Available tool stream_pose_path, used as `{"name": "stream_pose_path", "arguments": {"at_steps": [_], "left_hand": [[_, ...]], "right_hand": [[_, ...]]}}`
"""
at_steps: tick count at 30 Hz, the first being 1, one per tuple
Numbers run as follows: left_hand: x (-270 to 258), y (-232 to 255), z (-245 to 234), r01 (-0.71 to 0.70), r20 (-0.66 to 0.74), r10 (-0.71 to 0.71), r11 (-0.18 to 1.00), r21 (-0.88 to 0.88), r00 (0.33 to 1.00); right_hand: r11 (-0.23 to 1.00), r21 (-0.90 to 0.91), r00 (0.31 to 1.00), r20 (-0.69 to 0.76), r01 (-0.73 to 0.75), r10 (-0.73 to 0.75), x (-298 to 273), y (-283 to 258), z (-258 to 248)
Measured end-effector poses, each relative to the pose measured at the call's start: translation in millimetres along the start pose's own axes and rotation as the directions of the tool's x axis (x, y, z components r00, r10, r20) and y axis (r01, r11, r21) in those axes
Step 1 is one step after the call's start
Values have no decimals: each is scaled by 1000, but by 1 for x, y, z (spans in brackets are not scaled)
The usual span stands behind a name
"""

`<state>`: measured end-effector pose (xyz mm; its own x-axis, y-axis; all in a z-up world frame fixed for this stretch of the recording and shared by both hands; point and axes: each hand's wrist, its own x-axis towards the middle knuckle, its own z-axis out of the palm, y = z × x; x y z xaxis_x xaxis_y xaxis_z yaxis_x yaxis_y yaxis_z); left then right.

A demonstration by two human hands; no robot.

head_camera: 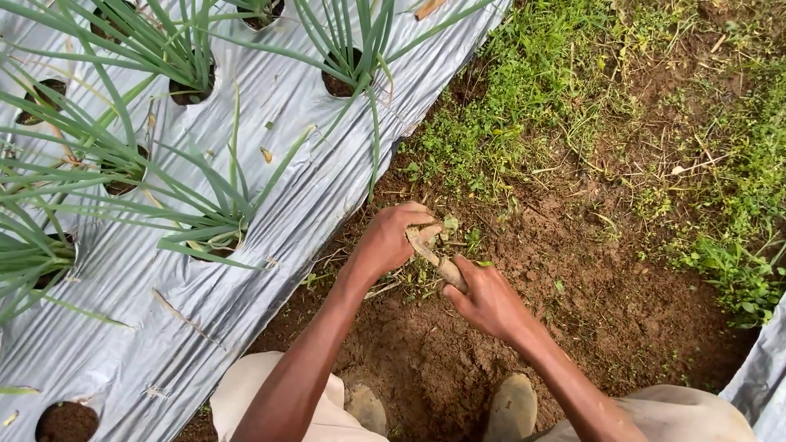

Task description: The person uses a hand hoe to loosen soil and remove weeds from the ground between rows of plants covered with plastic mulch. The person gathers the uprooted weeds by hand and discards them onto a nearby path.

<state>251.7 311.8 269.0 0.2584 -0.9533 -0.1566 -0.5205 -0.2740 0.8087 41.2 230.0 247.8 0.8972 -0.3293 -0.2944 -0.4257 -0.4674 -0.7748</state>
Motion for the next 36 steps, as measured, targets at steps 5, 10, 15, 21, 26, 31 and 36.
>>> {"name": "stream_pose_path", "arguments": {"at_steps": [5, 10, 15, 21, 26, 31, 36], "left_hand": [[14, -91, 26, -9, -89, 14, 999, 50, 996], [14, -104, 28, 0, -83, 3, 999, 40, 997], [30, -168, 63, 21, -75, -19, 999, 30, 997], [26, -181, 71, 17, -44, -13, 994, 109, 999], [27, -174, 66, 32, -35, -28, 990, 141, 999], [23, -189, 69, -43, -100, 59, 987, 156, 993], [18, -196, 62, -37, -110, 58, 983, 182, 992]], "right_hand": [[998, 47, 997, -67, -32, 36, 16, 2, 6], [999, 52, 996, -90, -8, 13, 21, 12, 11], [999, 36, 992, -123, -12, 16, 21, 13, 13], [1000, 18, 992, -121, -25, 27, 16, 16, 18], [999, 13, 988, -149, -40, 41, 15, 21, 19], [1000, 5, 989, -147, -31, 32, 14, 16, 18], [999, 15, 989, -141, -34, 35, 15, 7, 12]]}}
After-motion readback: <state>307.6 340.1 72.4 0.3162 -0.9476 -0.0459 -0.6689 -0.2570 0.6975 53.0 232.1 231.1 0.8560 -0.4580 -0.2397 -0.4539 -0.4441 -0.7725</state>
